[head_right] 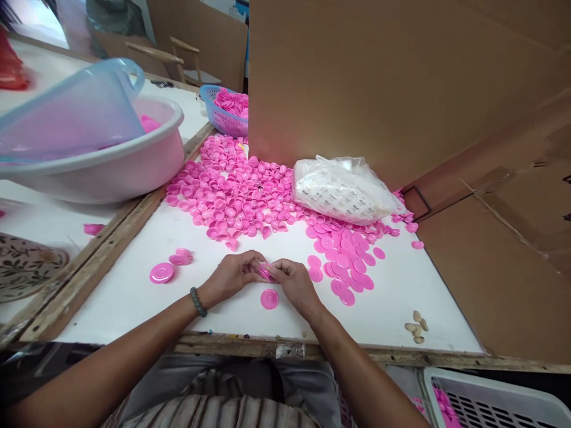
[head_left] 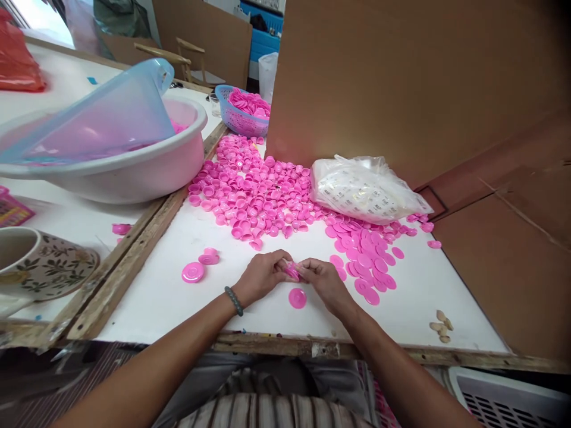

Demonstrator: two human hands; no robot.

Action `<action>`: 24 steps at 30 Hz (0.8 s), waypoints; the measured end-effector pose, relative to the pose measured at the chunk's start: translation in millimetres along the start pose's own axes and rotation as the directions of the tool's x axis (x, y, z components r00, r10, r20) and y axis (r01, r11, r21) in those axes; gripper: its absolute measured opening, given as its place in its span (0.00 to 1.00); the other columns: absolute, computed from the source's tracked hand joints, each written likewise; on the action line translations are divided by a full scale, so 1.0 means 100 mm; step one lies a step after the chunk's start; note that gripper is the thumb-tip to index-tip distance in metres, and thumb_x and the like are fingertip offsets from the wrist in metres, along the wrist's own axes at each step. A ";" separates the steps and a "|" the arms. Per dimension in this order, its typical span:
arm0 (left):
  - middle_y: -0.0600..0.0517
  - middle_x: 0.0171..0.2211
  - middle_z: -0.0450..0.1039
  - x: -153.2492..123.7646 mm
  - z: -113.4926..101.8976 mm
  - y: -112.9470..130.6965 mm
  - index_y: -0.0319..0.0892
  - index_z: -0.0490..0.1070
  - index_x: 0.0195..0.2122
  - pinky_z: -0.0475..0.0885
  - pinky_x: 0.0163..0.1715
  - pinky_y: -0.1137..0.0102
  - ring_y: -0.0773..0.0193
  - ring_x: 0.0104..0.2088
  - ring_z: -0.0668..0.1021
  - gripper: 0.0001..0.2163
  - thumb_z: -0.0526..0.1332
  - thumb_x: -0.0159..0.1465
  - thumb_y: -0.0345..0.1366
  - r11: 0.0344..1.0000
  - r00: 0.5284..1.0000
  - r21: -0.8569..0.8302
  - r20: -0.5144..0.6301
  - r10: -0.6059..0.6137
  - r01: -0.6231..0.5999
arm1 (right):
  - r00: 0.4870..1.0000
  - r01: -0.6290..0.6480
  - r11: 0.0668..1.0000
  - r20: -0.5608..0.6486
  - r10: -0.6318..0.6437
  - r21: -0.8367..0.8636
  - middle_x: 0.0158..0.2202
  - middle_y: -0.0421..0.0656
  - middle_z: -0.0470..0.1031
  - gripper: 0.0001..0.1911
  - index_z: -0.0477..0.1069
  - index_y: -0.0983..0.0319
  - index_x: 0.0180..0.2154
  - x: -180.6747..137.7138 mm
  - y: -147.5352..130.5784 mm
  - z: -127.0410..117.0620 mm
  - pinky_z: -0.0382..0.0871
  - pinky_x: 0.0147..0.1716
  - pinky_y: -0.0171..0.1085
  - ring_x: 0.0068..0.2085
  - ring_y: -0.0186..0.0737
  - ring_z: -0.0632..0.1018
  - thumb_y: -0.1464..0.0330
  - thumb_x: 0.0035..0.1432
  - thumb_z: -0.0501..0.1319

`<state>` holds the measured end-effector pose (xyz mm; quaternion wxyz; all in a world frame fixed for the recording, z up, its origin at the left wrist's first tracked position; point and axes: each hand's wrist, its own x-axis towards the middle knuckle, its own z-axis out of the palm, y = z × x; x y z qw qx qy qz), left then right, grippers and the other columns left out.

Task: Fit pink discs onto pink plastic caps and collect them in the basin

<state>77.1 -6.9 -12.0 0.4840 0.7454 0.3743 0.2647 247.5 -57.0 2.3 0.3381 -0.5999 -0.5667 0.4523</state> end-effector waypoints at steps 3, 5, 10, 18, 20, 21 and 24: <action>0.55 0.24 0.72 -0.09 -0.15 0.02 0.41 0.69 0.33 0.65 0.24 0.75 0.68 0.25 0.73 0.12 0.65 0.50 0.42 0.982 0.984 -0.079 -0.028 -0.174 0.171 | 0.998 -0.058 0.989 0.047 0.052 0.134 0.29 0.40 0.71 0.17 0.69 0.62 0.43 0.04 -0.07 0.12 0.66 0.30 0.34 0.29 0.33 0.71 0.59 0.57 0.54; 0.57 0.19 0.69 -0.13 -0.24 0.03 0.39 0.68 0.29 0.61 0.18 0.76 0.71 0.19 0.69 0.12 0.65 0.49 0.41 0.943 0.950 -0.137 -0.038 -0.311 0.303 | 0.999 0.001 0.998 0.033 -0.003 0.056 0.35 0.42 0.72 0.19 0.66 0.60 0.49 0.06 -0.09 0.17 0.67 0.31 0.34 0.31 0.33 0.72 0.60 0.58 0.53; 0.60 0.12 0.63 -0.13 -0.35 0.05 0.39 0.64 0.27 0.58 0.14 0.78 0.73 0.14 0.66 0.09 0.64 0.48 0.33 0.850 0.887 -0.283 0.011 -0.461 0.445 | 0.902 0.430 0.821 0.205 -0.379 -0.375 0.38 0.44 0.70 0.14 0.70 0.58 0.45 0.12 -0.12 0.23 0.66 0.34 0.35 0.37 0.37 0.71 0.63 0.56 0.58; 0.58 0.13 0.67 -0.10 -0.30 0.01 0.39 0.61 0.26 0.70 0.18 0.73 0.68 0.16 0.72 0.13 0.67 0.47 0.35 0.794 0.857 -0.351 0.052 -0.513 0.496 | 0.877 0.471 0.659 0.225 -0.425 -0.587 0.28 0.43 0.69 0.09 0.71 0.62 0.40 0.12 -0.04 0.32 0.64 0.29 0.34 0.32 0.38 0.68 0.68 0.58 0.55; 0.58 0.13 0.66 -0.12 -0.29 0.00 0.39 0.61 0.26 0.70 0.18 0.73 0.68 0.16 0.72 0.15 0.68 0.46 0.37 0.792 0.861 -0.372 0.039 -0.507 0.483 | 0.880 0.458 0.665 0.193 -0.435 -0.590 0.30 0.44 0.70 0.10 0.70 0.62 0.42 0.09 -0.02 0.34 0.64 0.31 0.36 0.34 0.39 0.68 0.69 0.59 0.54; 0.58 0.14 0.66 -0.13 -0.29 -0.01 0.39 0.61 0.26 0.69 0.18 0.73 0.68 0.16 0.72 0.15 0.68 0.46 0.38 0.792 0.866 -0.386 0.035 -0.499 0.473 | 0.883 0.448 0.675 0.173 -0.437 -0.586 0.31 0.44 0.70 0.11 0.70 0.62 0.43 0.08 -0.01 0.35 0.65 0.32 0.37 0.35 0.40 0.68 0.68 0.59 0.55; 0.58 0.16 0.67 -0.17 -0.28 -0.03 0.40 0.62 0.28 0.68 0.19 0.75 0.70 0.17 0.72 0.15 0.67 0.47 0.40 0.810 0.897 -0.422 0.014 -0.443 0.407 | 0.896 0.404 0.720 0.085 -0.436 -0.564 0.31 0.45 0.70 0.12 0.69 0.62 0.43 0.07 -0.01 0.38 0.65 0.34 0.38 0.35 0.41 0.69 0.66 0.57 0.56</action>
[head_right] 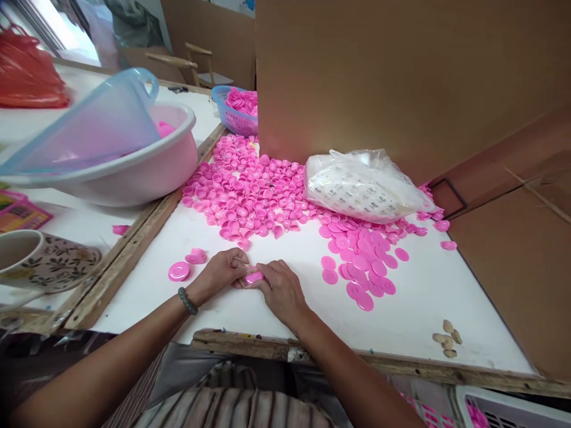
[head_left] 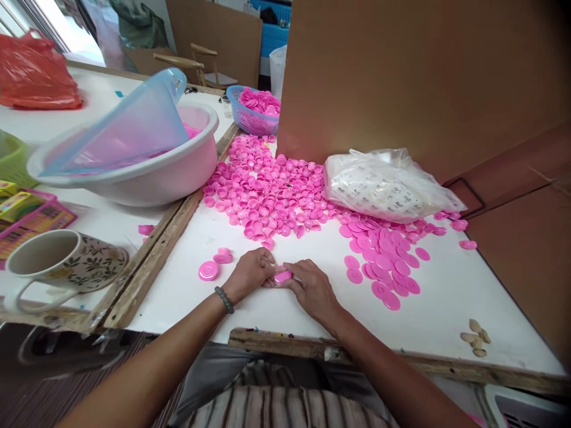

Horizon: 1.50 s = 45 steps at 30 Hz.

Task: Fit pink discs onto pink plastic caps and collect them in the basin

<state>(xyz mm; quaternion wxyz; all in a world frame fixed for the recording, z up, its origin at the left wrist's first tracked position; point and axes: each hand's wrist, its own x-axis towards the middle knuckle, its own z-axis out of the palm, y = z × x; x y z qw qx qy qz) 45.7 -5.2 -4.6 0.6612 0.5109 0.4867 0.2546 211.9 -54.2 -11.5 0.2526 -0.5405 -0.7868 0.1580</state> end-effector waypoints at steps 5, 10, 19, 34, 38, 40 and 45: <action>0.59 0.17 0.67 -0.05 -0.01 -0.03 0.40 0.63 0.33 0.63 0.18 0.78 0.72 0.18 0.70 0.18 0.69 0.45 0.37 0.996 0.997 0.030 0.029 0.077 -0.078 | 0.999 -0.048 0.991 0.009 0.047 0.128 0.30 0.41 0.69 0.13 0.70 0.61 0.40 0.04 -0.04 -0.04 0.63 0.32 0.35 0.33 0.37 0.69 0.64 0.52 0.62; 0.59 0.18 0.67 -0.07 -0.01 0.00 0.40 0.62 0.33 0.64 0.19 0.77 0.71 0.18 0.71 0.17 0.68 0.45 0.36 0.998 0.998 0.037 0.050 0.042 -0.043 | 0.973 -0.048 0.987 0.232 0.011 0.153 0.26 0.37 0.66 0.05 0.71 0.60 0.32 0.13 -0.07 -0.17 0.58 0.27 0.31 0.29 0.32 0.67 0.66 0.51 0.62; 0.59 0.16 0.68 -0.05 0.01 -0.01 0.41 0.59 0.31 0.70 0.19 0.72 0.67 0.17 0.73 0.17 0.68 0.45 0.34 0.996 0.997 0.040 0.016 -0.078 0.077 | 0.978 -0.073 0.991 0.204 0.049 0.115 0.30 0.40 0.68 0.07 0.69 0.61 0.35 0.14 -0.07 -0.09 0.59 0.31 0.32 0.33 0.35 0.68 0.75 0.50 0.60; 0.53 0.25 0.69 -0.57 -0.41 0.21 0.43 0.66 0.37 0.56 0.22 0.73 0.64 0.23 0.71 0.11 0.56 0.58 0.44 0.464 0.840 0.877 -0.344 0.420 0.127 | 0.960 0.265 0.940 0.149 -0.237 -0.213 0.38 0.44 0.66 0.11 0.69 0.61 0.40 0.74 -0.07 -0.01 0.59 0.25 0.31 0.35 0.35 0.68 0.76 0.58 0.51; 0.51 0.32 0.69 -0.49 -0.08 0.23 0.42 0.66 0.38 0.63 0.28 0.71 0.63 0.29 0.72 0.12 0.56 0.59 0.44 0.419 0.872 0.883 -0.021 0.488 -0.213 | 0.988 0.101 0.974 0.131 -0.076 -0.203 0.30 0.40 0.66 0.06 0.70 0.63 0.31 0.75 0.08 -0.03 0.58 0.25 0.31 0.30 0.32 0.66 0.69 0.57 0.56; 0.50 0.36 0.68 -0.37 0.15 0.21 0.42 0.67 0.40 0.65 0.32 0.70 0.62 0.33 0.72 0.14 0.58 0.58 0.45 0.411 0.854 0.799 0.231 0.466 -0.440 | 0.996 -0.004 0.986 0.091 0.020 -0.168 0.28 0.39 0.65 0.11 0.70 0.63 0.27 0.63 0.17 -0.10 0.58 0.26 0.31 0.28 0.31 0.66 0.65 0.58 0.55; 0.50 0.39 0.67 -0.08 0.51 0.12 0.44 0.69 0.40 0.66 0.36 0.70 0.60 0.40 0.71 0.12 0.62 0.55 0.40 0.372 0.744 0.646 0.541 0.393 -0.666 | 0.996 -0.084 0.992 0.034 0.088 -0.091 0.31 0.41 0.67 0.14 0.69 0.63 0.24 0.26 0.34 -0.25 0.60 0.26 0.31 0.30 0.31 0.68 0.66 0.59 0.53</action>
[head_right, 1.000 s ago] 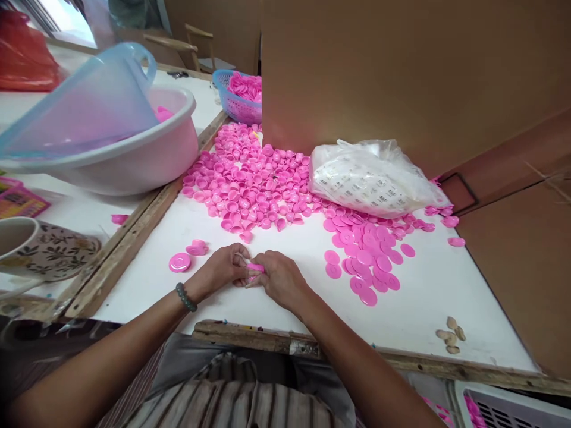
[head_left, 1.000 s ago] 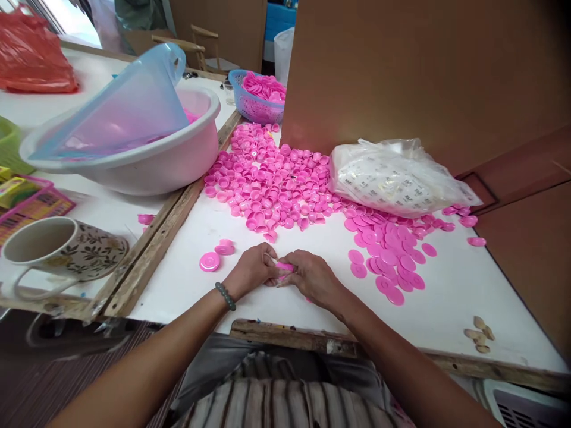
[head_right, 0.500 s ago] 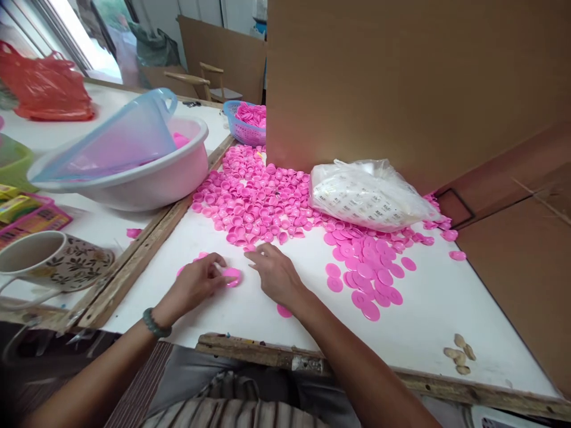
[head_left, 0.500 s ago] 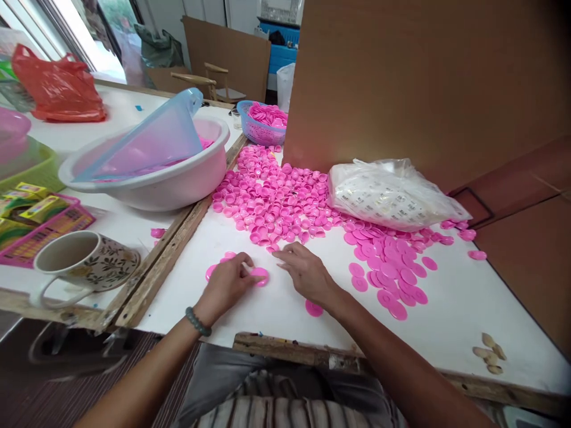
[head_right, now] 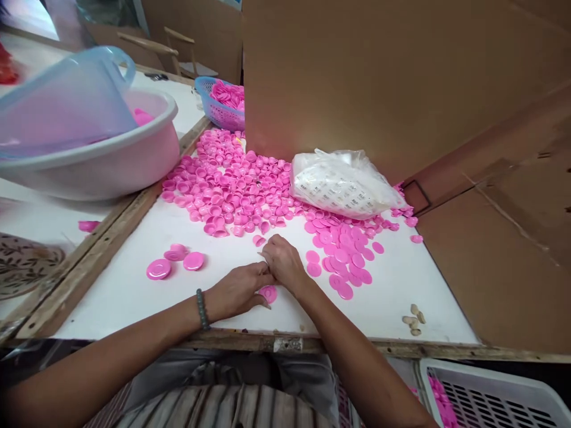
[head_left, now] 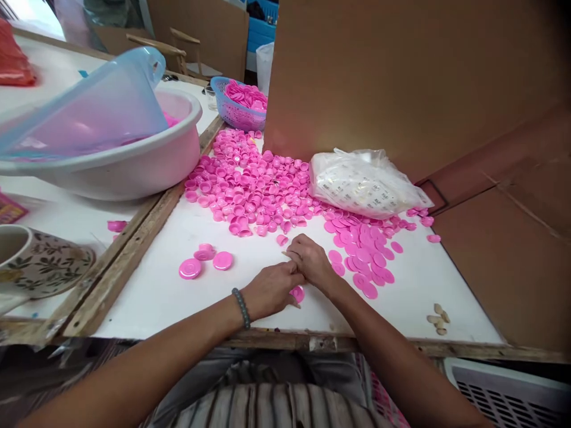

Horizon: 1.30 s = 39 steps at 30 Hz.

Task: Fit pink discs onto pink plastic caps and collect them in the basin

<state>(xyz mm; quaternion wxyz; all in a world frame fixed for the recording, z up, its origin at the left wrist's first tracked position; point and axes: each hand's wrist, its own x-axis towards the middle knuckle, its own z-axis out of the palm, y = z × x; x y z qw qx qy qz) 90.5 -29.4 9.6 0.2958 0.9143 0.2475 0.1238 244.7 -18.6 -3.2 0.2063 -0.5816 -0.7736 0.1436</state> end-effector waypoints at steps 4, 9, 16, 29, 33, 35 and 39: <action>0.51 0.34 0.67 -0.01 0.00 -0.12 0.42 0.70 0.35 0.66 0.35 0.71 0.62 0.36 0.72 0.05 0.59 0.58 0.34 0.993 0.992 0.010 -0.047 -0.118 0.118 | 0.988 0.006 0.996 -0.154 0.007 0.085 0.34 0.43 0.68 0.10 0.70 0.63 0.29 -0.11 0.07 -0.02 0.62 0.27 0.33 0.31 0.33 0.69 0.70 0.59 0.53; 0.49 0.35 0.67 -0.22 -0.12 -0.31 0.42 0.69 0.37 0.66 0.33 0.70 0.62 0.36 0.71 0.06 0.57 0.59 0.36 0.954 0.928 0.017 -0.236 -0.289 0.301 | 0.950 -0.056 0.992 -0.299 0.088 0.112 0.34 0.44 0.68 0.07 0.69 0.62 0.35 -0.01 0.06 -0.07 0.65 0.30 0.35 0.33 0.36 0.70 0.70 0.58 0.53; 0.48 0.41 0.68 -0.33 -0.04 -0.44 0.43 0.66 0.43 0.68 0.37 0.66 0.59 0.40 0.71 0.14 0.60 0.56 0.39 0.944 0.869 -0.084 -0.371 -0.327 0.319 | 0.994 0.062 0.991 -0.084 -0.072 -0.115 0.34 0.43 0.66 0.06 0.69 0.62 0.30 0.24 0.07 0.05 0.64 0.30 0.34 0.36 0.37 0.68 0.70 0.57 0.55; 0.49 0.36 0.69 -0.36 0.04 -0.42 0.43 0.62 0.48 0.70 0.36 0.68 0.63 0.36 0.72 0.17 0.59 0.58 0.35 0.909 0.810 -0.217 -0.412 -0.416 0.356 | 0.949 0.316 0.941 0.040 -0.314 -0.120 0.44 0.46 0.72 0.14 0.71 0.62 0.33 -0.08 -0.29 0.10 0.67 0.35 0.38 0.42 0.40 0.70 0.77 0.58 0.48; 0.49 0.36 0.69 -0.35 0.08 -0.45 0.44 0.60 0.50 0.70 0.36 0.68 0.62 0.38 0.73 0.18 0.59 0.57 0.35 0.903 0.808 -0.219 -0.404 -0.428 0.369 | 0.933 0.358 0.911 0.106 -0.343 -0.207 0.44 0.47 0.71 0.16 0.71 0.62 0.35 -0.08 -0.30 0.15 0.68 0.36 0.40 0.40 0.41 0.70 0.79 0.57 0.47; 0.50 0.37 0.68 -0.34 0.09 -0.46 0.44 0.60 0.50 0.70 0.36 0.68 0.62 0.38 0.73 0.19 0.59 0.57 0.33 0.899 0.804 -0.221 -0.403 -0.436 0.377 | 0.922 0.387 0.885 0.135 -0.364 -0.259 0.45 0.49 0.70 0.15 0.71 0.63 0.36 -0.08 -0.31 0.15 0.68 0.36 0.40 0.39 0.41 0.70 0.79 0.58 0.47; 0.50 0.36 0.68 -0.34 0.07 -0.45 0.43 0.59 0.49 0.70 0.36 0.68 0.63 0.37 0.73 0.19 0.59 0.56 0.30 0.890 0.800 -0.237 -0.392 -0.454 0.389 | 0.885 0.464 0.804 0.220 -0.410 -0.371 0.48 0.55 0.68 0.17 0.69 0.68 0.42 -0.10 -0.37 0.16 0.67 0.38 0.43 0.40 0.44 0.70 0.80 0.58 0.45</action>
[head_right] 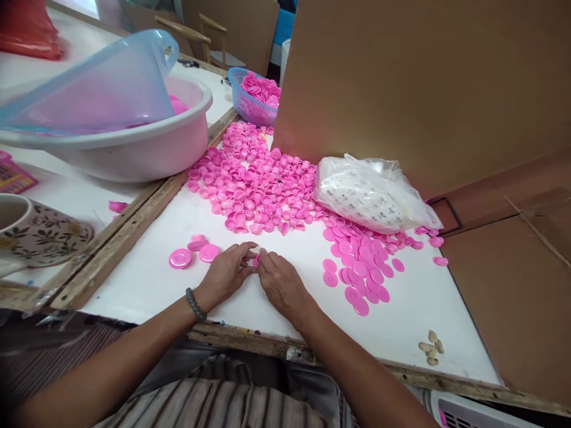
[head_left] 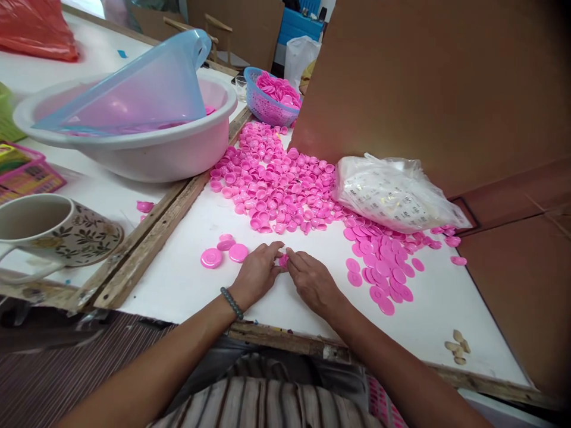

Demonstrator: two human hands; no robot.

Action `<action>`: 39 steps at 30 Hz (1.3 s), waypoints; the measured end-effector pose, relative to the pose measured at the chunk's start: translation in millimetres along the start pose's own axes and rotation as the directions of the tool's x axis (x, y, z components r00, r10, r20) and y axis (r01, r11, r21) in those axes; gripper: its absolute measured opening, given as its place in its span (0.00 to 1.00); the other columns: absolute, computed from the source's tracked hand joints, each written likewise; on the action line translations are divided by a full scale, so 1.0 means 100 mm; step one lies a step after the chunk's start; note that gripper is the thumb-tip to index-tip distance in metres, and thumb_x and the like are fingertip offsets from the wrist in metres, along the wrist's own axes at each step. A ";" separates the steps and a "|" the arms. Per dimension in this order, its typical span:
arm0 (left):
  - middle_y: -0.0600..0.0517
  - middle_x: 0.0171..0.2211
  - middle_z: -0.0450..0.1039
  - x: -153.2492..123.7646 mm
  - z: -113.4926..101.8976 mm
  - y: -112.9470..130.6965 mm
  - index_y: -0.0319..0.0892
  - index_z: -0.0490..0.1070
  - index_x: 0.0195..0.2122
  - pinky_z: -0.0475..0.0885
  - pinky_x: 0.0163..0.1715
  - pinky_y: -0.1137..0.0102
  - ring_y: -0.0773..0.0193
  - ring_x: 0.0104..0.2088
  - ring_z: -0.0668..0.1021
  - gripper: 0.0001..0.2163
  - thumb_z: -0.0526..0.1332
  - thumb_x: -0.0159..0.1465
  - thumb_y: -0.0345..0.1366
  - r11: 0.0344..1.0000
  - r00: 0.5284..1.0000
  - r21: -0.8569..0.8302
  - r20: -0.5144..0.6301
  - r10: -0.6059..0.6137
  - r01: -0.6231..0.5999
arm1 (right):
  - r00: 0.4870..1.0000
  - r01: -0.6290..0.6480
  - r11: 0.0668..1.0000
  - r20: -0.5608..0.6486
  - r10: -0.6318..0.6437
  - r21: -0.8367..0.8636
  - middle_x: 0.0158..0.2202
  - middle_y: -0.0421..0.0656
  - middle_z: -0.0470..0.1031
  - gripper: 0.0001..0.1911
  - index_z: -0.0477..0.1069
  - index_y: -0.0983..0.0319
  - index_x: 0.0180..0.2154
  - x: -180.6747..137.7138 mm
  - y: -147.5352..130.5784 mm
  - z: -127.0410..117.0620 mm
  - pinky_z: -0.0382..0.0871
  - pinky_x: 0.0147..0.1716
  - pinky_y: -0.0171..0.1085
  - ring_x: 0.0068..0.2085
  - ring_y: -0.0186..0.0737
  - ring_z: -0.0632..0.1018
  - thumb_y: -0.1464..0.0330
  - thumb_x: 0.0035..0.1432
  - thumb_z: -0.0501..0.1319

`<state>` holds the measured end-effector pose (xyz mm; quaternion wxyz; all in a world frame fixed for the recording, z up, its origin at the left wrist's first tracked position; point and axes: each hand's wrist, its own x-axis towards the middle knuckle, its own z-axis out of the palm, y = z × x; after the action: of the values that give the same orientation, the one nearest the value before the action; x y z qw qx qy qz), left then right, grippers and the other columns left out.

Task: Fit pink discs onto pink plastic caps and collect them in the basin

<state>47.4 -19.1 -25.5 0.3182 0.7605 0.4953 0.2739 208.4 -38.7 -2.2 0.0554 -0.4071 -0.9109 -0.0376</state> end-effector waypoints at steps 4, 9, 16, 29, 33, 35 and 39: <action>0.49 0.36 0.68 0.01 -0.02 0.02 0.43 0.60 0.49 0.70 0.36 0.68 0.62 0.37 0.72 0.20 0.59 0.56 0.28 1.000 1.000 -0.006 0.015 -0.004 0.004 | 0.999 0.034 0.997 0.021 -0.033 -0.073 0.47 0.56 0.69 0.17 0.69 0.69 0.43 0.04 -0.02 0.00 0.67 0.36 0.43 0.39 0.45 0.70 0.80 0.57 0.46; 0.49 0.37 0.68 0.00 -0.06 0.02 0.43 0.63 0.47 0.68 0.35 0.69 0.64 0.34 0.72 0.17 0.60 0.56 0.33 0.999 0.999 -0.033 0.008 0.032 -0.032 | 0.991 -0.107 0.980 -0.063 0.119 0.170 0.38 0.46 0.75 0.15 0.73 0.63 0.34 0.06 0.07 0.00 0.67 0.35 0.39 0.37 0.40 0.72 0.78 0.57 0.49; 0.55 0.26 0.72 0.02 -0.20 0.11 0.42 0.65 0.40 0.65 0.27 0.73 0.67 0.26 0.72 0.11 0.60 0.56 0.37 0.959 0.988 -0.261 0.138 -0.073 0.108 | 0.854 -0.369 0.622 -0.011 0.519 0.691 0.42 0.41 0.75 0.15 0.68 0.57 0.48 -0.05 0.04 -0.02 0.68 0.40 0.37 0.41 0.37 0.75 0.67 0.61 0.49; 0.57 0.13 0.68 0.26 -0.22 0.22 0.40 0.61 0.28 0.69 0.18 0.73 0.67 0.15 0.72 0.14 0.67 0.45 0.28 0.661 0.788 -0.433 0.395 -0.472 0.613 | 0.970 -0.229 0.874 0.024 0.242 0.429 0.28 0.43 0.69 0.06 0.72 0.61 0.34 0.01 0.11 -0.08 0.60 0.30 0.34 0.35 0.38 0.66 0.67 0.57 0.58; 0.56 0.13 0.69 0.31 -0.24 0.21 0.39 0.60 0.25 0.71 0.19 0.72 0.66 0.16 0.74 0.12 0.65 0.45 0.25 0.621 0.745 -0.417 0.446 -0.496 0.663 | 0.981 -0.183 0.927 0.128 0.148 0.328 0.25 0.42 0.66 0.09 0.70 0.63 0.26 0.11 0.17 -0.17 0.56 0.28 0.33 0.31 0.36 0.65 0.71 0.57 0.56; 0.56 0.12 0.69 0.31 -0.23 0.19 0.39 0.60 0.24 0.70 0.17 0.72 0.66 0.15 0.73 0.12 0.65 0.45 0.25 0.622 0.755 -0.433 0.439 -0.487 0.653 | 0.981 -0.180 0.935 0.128 0.147 0.305 0.24 0.42 0.66 0.09 0.70 0.63 0.26 0.12 0.16 -0.18 0.56 0.28 0.33 0.31 0.36 0.65 0.71 0.57 0.56; 0.56 0.13 0.69 0.23 -0.18 0.14 0.40 0.60 0.25 0.69 0.16 0.74 0.67 0.15 0.73 0.14 0.68 0.45 0.32 0.652 0.839 -0.529 0.332 -0.431 0.544 | 0.954 -0.294 0.904 0.031 0.300 0.310 0.25 0.43 0.68 0.06 0.72 0.62 0.32 0.03 0.07 -0.11 0.58 0.30 0.35 0.32 0.37 0.65 0.68 0.56 0.57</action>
<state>50.7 2.1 -0.5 0.6477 0.4772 0.5375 0.2527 212.3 -32.9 9.0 0.1318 -0.5268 -0.8323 0.1114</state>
